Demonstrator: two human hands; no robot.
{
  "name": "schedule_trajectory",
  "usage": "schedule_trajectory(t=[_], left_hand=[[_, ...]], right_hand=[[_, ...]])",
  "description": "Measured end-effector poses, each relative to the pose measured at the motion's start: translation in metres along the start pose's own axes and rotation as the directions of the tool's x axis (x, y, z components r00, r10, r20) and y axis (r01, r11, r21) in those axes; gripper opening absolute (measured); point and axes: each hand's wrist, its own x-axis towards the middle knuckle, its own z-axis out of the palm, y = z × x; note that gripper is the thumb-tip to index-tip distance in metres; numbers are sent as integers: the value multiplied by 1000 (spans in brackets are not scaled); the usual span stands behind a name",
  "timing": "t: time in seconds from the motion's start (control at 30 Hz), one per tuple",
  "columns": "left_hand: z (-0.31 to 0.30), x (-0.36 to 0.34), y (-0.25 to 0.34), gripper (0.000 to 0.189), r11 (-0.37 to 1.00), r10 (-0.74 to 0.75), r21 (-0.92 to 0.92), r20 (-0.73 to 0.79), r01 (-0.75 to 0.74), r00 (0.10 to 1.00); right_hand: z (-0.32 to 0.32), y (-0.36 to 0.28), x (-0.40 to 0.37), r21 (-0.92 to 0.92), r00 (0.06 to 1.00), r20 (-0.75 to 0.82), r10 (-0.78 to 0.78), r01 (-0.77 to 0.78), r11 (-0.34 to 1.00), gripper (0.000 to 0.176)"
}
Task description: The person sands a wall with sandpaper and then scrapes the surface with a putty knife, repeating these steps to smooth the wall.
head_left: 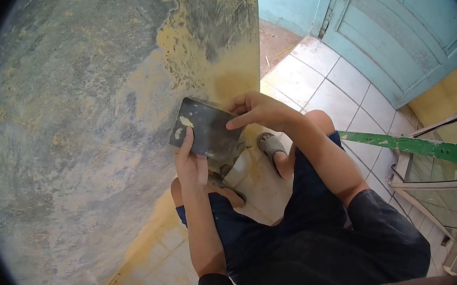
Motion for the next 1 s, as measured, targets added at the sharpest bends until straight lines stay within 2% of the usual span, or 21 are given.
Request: schedule_trajectory(t=[0.13,0.23,0.3,0.37,0.4,0.47,0.57,0.87,1.0], left_hand=[[-5,3,-3,22,999,29,13,6,-29,1000],[-11,4,-1,21,999,24,32,46,-26,999],[-11,3,-1,20,998,27,48,57,-30,998],[-11,2,-1,17,981,55,183,99,-72,994],[-12,2,-2,17,981,56,182,96,-73,994],[-13,4,-8,14,940,132,304,95,-155,987],[-12,5,-13,14,917,135,370,54,-146,989],[-16,6,-14,20,901,153,410,-4,-138,988],[-5,2,-5,22,930,164,343,-59,-135,985]], right_hand=[[-5,-9,-3,36,981,-188,-50,58,998,35],[-1,-16,-9,85,968,-244,-57,80,993,35],[-2,-13,-8,98,966,-249,-66,93,991,36],[-2,-11,-7,112,965,-252,-73,104,988,38],[-2,-10,-7,124,965,-246,-89,122,985,39],[-2,-8,-5,135,968,-230,-102,135,982,40],[1,-7,-3,116,970,-221,-104,132,985,40],[16,-15,-3,175,969,-242,-48,92,980,40],[26,-20,-6,187,976,-182,-120,154,970,46]])
